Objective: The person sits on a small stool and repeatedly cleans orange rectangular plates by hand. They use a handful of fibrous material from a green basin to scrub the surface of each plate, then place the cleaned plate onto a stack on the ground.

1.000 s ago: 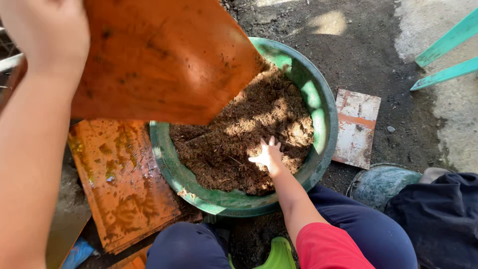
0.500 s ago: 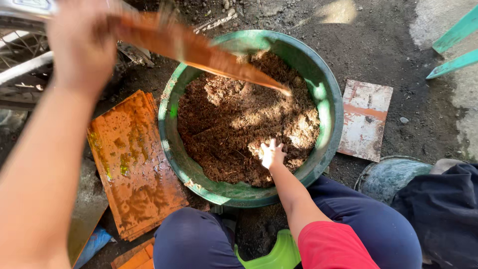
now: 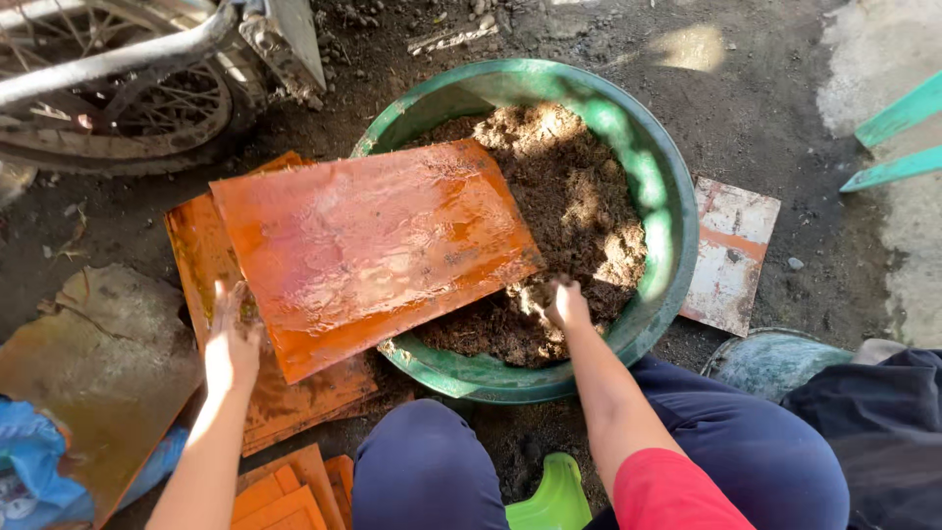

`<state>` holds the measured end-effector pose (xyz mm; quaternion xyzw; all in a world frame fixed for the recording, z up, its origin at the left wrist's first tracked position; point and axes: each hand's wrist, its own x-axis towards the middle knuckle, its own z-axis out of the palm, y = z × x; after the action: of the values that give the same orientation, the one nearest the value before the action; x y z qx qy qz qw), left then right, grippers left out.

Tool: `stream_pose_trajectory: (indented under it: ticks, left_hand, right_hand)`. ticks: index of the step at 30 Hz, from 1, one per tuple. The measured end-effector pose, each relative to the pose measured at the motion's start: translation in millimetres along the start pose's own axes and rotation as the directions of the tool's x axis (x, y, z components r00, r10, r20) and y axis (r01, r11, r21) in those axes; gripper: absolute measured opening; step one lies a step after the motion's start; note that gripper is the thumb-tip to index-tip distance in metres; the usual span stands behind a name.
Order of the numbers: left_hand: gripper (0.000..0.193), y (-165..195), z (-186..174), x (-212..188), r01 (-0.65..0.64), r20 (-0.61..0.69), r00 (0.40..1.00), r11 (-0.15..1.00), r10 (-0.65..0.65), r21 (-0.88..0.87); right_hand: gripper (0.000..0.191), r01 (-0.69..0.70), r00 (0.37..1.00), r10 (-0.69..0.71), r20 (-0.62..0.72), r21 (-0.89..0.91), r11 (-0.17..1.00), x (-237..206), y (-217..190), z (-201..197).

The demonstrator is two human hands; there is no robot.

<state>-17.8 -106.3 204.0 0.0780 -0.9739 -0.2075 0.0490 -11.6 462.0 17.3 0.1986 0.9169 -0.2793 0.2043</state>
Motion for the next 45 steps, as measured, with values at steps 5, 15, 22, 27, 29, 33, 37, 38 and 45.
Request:
stream_pose_trajectory:
  ticks: [5,15,22,27,29,33,37,38,45]
  left_hand:
    - [0.050,-66,87,-30,0.658,0.341,0.700,0.381,-0.628,-0.650]
    - [0.035,-40,146,-44,0.174,-0.281,0.921,0.931,-0.269,-0.321]
    - [0.036,-15,176,-24,0.280,-0.188,0.937,0.955,-0.295,-0.102]
    - [0.042,-4,208,14,0.295,-0.033,0.955,0.955,-0.296,-0.021]
    - [0.046,-3,215,22,0.217,-0.105,0.968,0.971,-0.227,-0.099]
    - [0.045,3,216,29,0.285,-0.068,0.957,0.958,-0.282,0.039]
    - [0.047,12,210,32,0.359,0.008,0.933,0.929,-0.361,0.092]
    - [0.047,13,209,31,0.386,0.047,0.919,0.917,-0.392,0.103]
    - [0.043,3,209,30,0.351,0.043,0.932,0.924,-0.361,0.149]
  right_hand:
    - [0.029,-0.008,0.995,-0.029,0.092,0.376,0.927,7,-19,-23]
    - [0.039,0.140,0.904,-0.392,0.170,0.749,0.648,-55,-249,-5]
    - [0.055,0.644,0.763,-0.640,0.085,-0.030,0.764,-97,-310,45]
    - [0.049,0.301,0.941,-0.325,-0.090,-0.208,0.931,29,-241,15]
    - [0.043,-0.102,0.980,0.186,-0.077,0.607,0.788,75,-198,-13]
    - [0.051,-0.197,0.874,0.252,-0.416,0.170,0.965,132,-158,-40]
    - [0.074,0.027,0.943,-0.030,-0.333,-0.015,1.000,79,-229,32]
    - [0.034,0.043,0.999,-0.044,-0.008,-0.091,0.995,51,-257,58]
    - [0.061,0.738,0.652,-0.741,-0.162,-0.090,0.669,-32,-292,86]
